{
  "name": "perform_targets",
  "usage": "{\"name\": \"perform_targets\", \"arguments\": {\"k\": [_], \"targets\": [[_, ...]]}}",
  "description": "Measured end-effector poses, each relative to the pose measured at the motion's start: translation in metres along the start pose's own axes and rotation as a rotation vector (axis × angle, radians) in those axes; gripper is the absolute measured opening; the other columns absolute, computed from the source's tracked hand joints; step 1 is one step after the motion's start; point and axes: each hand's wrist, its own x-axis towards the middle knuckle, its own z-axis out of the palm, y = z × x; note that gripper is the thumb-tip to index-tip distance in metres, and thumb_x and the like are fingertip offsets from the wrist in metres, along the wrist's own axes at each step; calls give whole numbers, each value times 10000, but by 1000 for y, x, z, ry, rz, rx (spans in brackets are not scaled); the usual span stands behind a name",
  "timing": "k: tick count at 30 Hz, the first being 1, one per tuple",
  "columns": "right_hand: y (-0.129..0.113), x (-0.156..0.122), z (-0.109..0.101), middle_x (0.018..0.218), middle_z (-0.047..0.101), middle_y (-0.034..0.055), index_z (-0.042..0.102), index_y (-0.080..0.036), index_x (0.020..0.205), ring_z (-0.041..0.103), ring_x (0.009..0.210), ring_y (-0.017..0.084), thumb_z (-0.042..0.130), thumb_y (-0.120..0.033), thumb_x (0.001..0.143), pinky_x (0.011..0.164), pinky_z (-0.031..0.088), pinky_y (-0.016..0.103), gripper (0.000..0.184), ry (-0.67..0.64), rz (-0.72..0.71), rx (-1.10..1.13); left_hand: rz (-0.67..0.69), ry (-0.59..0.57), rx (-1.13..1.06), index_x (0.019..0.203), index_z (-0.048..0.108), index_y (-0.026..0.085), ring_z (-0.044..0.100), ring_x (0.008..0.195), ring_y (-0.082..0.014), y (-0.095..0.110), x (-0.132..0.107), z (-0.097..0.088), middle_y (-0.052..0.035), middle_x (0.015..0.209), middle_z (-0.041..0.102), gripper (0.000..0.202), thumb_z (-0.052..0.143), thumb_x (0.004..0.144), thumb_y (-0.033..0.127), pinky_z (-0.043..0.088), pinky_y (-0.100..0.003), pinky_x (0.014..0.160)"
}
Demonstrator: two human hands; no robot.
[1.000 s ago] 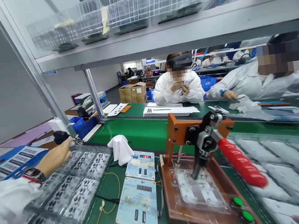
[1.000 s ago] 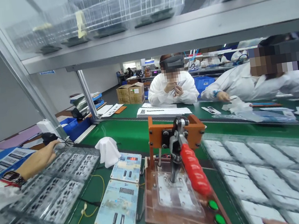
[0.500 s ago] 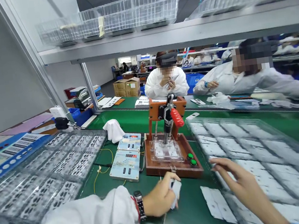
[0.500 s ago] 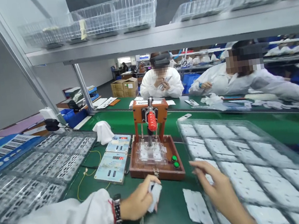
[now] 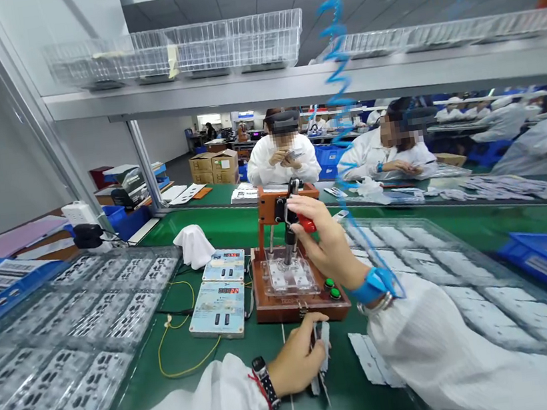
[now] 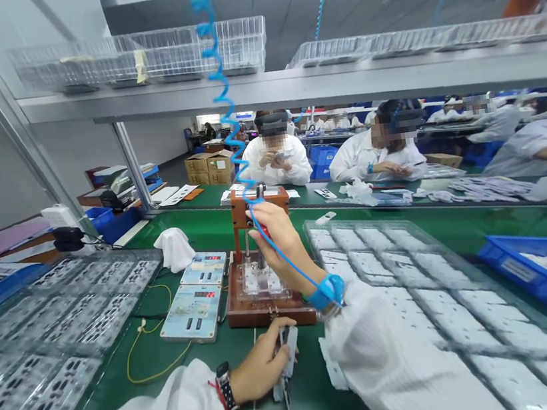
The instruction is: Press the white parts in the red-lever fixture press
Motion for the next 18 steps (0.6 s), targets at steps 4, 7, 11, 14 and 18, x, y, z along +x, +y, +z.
{"name": "perform_targets", "arguments": {"k": [4,7,11,14,18], "targets": [[5,4,1,1165,596,108,428,-237,1303,542,1130,253,465,-282,926,966,445,463,382,90,-43,-19,23,-1,35,1297,372,189,540,741,-141,-1,0,-1,-25,861,587,420,393,878,159,416,-279,711],[-1,31,-11,970,650,65,454,-238,1276,632,899,210,506,-370,912,824,523,407,391,180,66,71,50,-10,63,1305,365,178,519,732,-148,0,0,-2,-25,832,565,417,385,888,174,412,-292,716],[18,96,-20,777,624,17,515,-221,1180,624,661,141,501,-515,885,598,515,277,417,66,306,241,72,-42,20,1315,346,185,533,785,-154,0,-1,-5,-54,935,589,418,381,899,175,421,-301,748],[58,133,-14,662,578,2,591,-165,974,573,582,114,512,-525,869,561,480,253,382,-34,406,245,82,-71,-44,1321,343,192,562,824,-158,-1,-2,-8,-73,1021,588,425,389,899,175,436,-306,766],[100,126,-17,586,539,-2,579,-154,713,518,574,131,633,-316,772,587,464,279,181,-73,495,-39,138,-103,-97,1280,397,188,565,981,-187,-1,-1,-10,-83,1100,588,429,472,858,155,417,-331,887]]}}
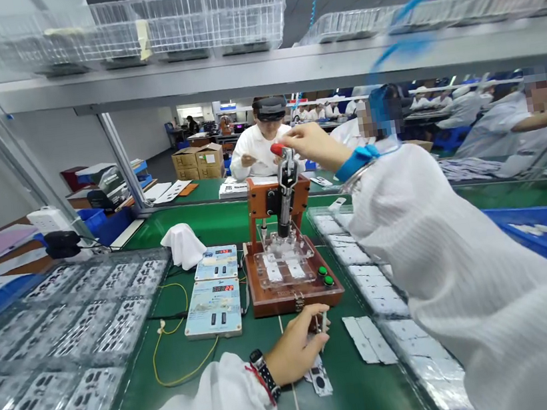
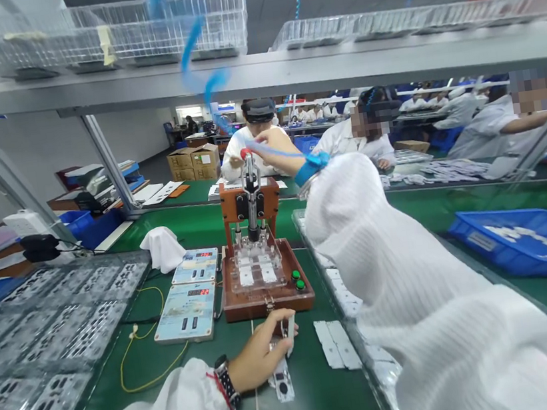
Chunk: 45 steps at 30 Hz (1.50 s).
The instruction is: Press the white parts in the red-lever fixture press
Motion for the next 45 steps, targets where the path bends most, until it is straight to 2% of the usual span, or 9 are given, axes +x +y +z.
{"name": "perform_targets", "arguments": {"k": [4,8,12,16,21,26,31,36,45], "targets": [[38,-77,-8,681,602,38,547,-189,696,550,673,170,470,-139,754,693,466,314,109,152,3,-168,-9,-27,-27,1202,455,194,562,995,-190,-3,2,1,-58,1058,607,412,569,809,151,408,-326,913],[63,-188,8,642,616,35,559,-184,645,570,643,174,385,-95,726,672,491,321,212,-129,112,-165,-50,37,-122,1144,451,188,575,970,-184,-9,8,3,-54,1034,600,434,631,752,135,421,-332,908],[63,-241,29,1090,618,108,646,-184,972,541,1051,214,396,-186,882,919,454,386,266,-351,-119,-100,-50,29,-163,1279,404,192,588,963,-183,-8,13,0,-62,1050,605,554,605,767,127,429,-351,920],[57,-234,35,1335,472,91,623,-262,1123,385,1249,265,405,-311,943,1045,316,490,287,-563,-247,-212,-34,-17,-111,1274,481,214,567,1052,-199,1,14,-4,-63,1157,601,492,582,799,141,395,-360,976],[64,-222,39,1321,464,147,589,-182,1114,374,1256,288,399,-495,924,1012,360,463,412,-670,-194,-225,-86,2,-216,1144,508,170,589,960,-191,1,14,-1,-74,1038,628,415,608,744,118,442,-330,874],[52,-213,47,1304,492,141,520,-196,1259,404,1220,284,341,-446,954,1013,326,480,433,-728,-274,-238,-161,-7,-424,1022,445,179,581,826,-147,-7,17,3,-71,988,618,408,686,693,157,431,-293,784],[28,-204,56,1322,512,108,508,-256,1296,386,1265,284,363,-426,958,1034,266,499,405,-887,-271,-284,-155,-7,-291,1061,440,181,559,880,-163,-10,16,3,-62,1000,597,399,636,715,147,418,-305,819],[30,-204,62,1323,491,163,470,-154,1311,405,1236,295,403,-464,937,1017,296,465,491,-834,-242,-331,-155,-8,113,1081,477,186,535,893,-184,2,12,-3,-53,1016,573,320,586,780,198,409,-306,828],[47,-233,39,1201,513,184,559,-139,1174,430,1092,302,420,-511,909,925,355,450,477,-522,-343,-577,-105,31,244,1145,469,213,553,1046,-208,0,7,0,-65,1135,598,317,518,832,241,397,-301,912]]}}
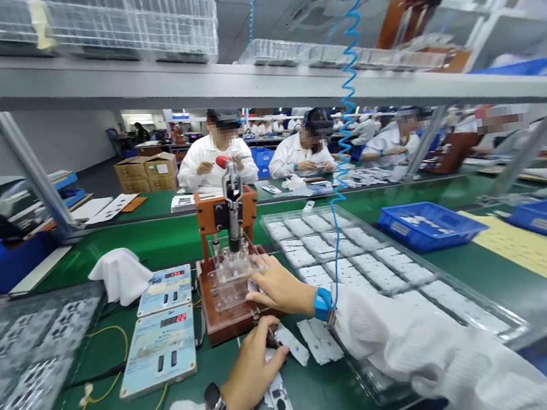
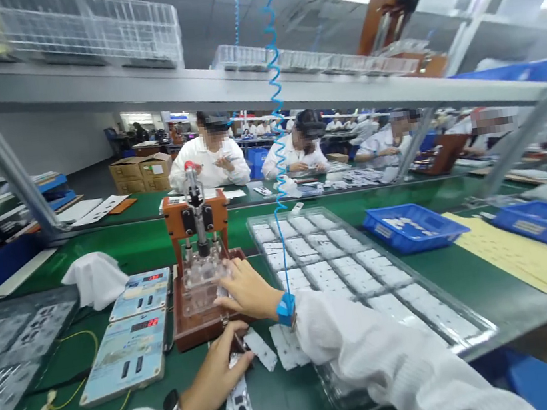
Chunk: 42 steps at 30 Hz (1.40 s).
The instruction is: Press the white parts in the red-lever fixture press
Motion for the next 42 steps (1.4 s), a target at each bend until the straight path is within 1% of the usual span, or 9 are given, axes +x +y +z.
{"name": "perform_targets", "arguments": {"k": [3,7,12,20,28,32,36,39,42], "targets": [[24,-26,-11,1107,540,179,559,-139,1169,474,980,289,431,-507,903,846,387,411,472,21,305,-107,-48,17,89,1187,464,226,564,1054,-227,3,-4,0,-76,1148,601,339,474,850,268,416,-312,886],[86,-52,-23,1057,585,193,527,-117,1225,492,1034,335,439,-497,901,864,357,418,507,-183,893,-258,-137,-3,182,1232,445,231,599,970,-238,8,-5,-1,-81,1091,617,376,427,868,321,448,-309,789],[153,-72,-23,1023,645,175,579,-132,1151,555,1030,327,436,-527,891,848,380,401,494,-304,1125,-199,-153,9,185,1243,431,223,607,875,-223,5,-1,0,-58,975,626,391,428,870,343,450,-304,753],[187,-71,-12,1120,635,150,547,-152,1211,554,1094,299,360,-598,886,889,379,377,583,-314,1204,-108,-156,10,196,1257,410,223,590,944,-241,-4,-2,2,-81,1048,613,411,425,881,386,453,-327,790],[199,-44,-1,1139,598,227,593,-96,1137,517,1128,350,393,-621,863,917,350,452,625,-259,1216,-79,-169,-2,189,1253,425,247,600,926,-232,1,-1,-2,-61,1035,623,405,448,872,381,460,-295,758],[206,-33,8,1215,534,246,534,-95,1218,475,1165,378,370,-652,858,904,367,494,683,-186,1224,-73,-175,-10,183,1256,426,246,599,909,-230,2,0,-3,-58,1018,621,407,448,868,367,456,-290,751],[219,-32,13,1228,523,194,472,-104,1267,500,1151,285,369,-459,949,927,407,442,488,-154,1159,-50,-190,-17,183,1283,415,249,594,890,-235,1,-1,-3,-65,994,614,438,445,869,390,457,-289,732],[225,-41,15,1174,562,95,541,-150,1168,563,1037,211,503,-351,925,880,476,416,318,-228,1039,24,-195,-22,196,1296,415,249,593,860,-237,1,-2,-2,-61,935,613,453,451,867,392,457,-295,734],[224,-51,19,1143,576,76,564,-150,1127,585,981,192,548,-321,906,838,507,397,280,-334,895,105,-190,-17,202,1291,430,246,594,834,-233,1,-1,-2,-55,888,612,451,459,862,384,458,-290,731]]}}
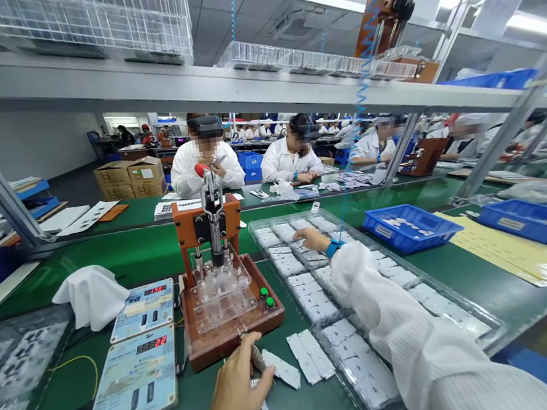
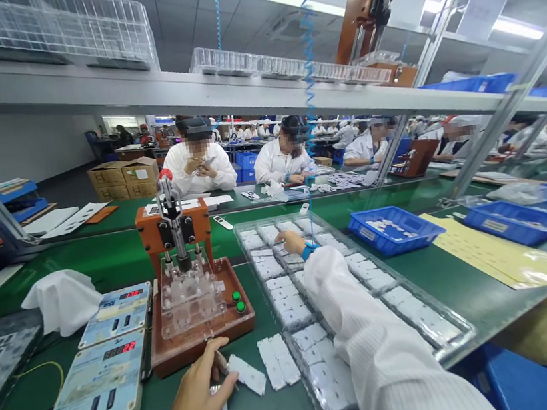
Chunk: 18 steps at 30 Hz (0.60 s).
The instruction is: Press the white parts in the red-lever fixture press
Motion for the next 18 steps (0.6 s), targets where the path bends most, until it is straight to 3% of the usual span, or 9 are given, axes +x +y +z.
{"name": "perform_targets", "arguments": {"k": [5,9,12,15,18], "targets": [[2,-5,10,1136,580,78,568,-150,1121,588,976,188,545,-316,908,835,509,391,271,-57,-91,-41,5,7,0,1278,443,247,595,795,-218,0,1,0,-38,838,606,439,465,862,388,452,-267,689],[0,-9,8,1128,588,72,585,-144,1083,576,1012,197,558,-306,899,877,483,419,247,22,-85,-76,12,26,10,1340,341,226,590,749,-210,-1,-1,3,-23,805,588,502,444,872,375,437,-276,654],[-5,-16,2,1080,623,105,633,-137,978,556,1059,234,603,-211,852,924,432,414,149,115,-76,-76,36,55,-12,1343,299,207,587,717,-200,-2,-3,6,-9,775,576,513,439,876,368,438,-285,644],[-19,-31,-5,1037,640,157,652,-116,931,550,1066,283,576,-122,818,912,410,405,136,197,-90,-38,97,119,-52,1276,363,211,594,735,-193,-2,-6,6,-17,808,589,449,462,868,369,457,-295,673],[-45,-62,-12,1062,633,146,630,-107,997,556,1050,257,484,-134,860,891,424,376,201,246,-181,42,123,206,-87,1210,426,212,609,786,-199,0,-8,0,-40,889,616,395,485,857,378,479,-311,716]]}}
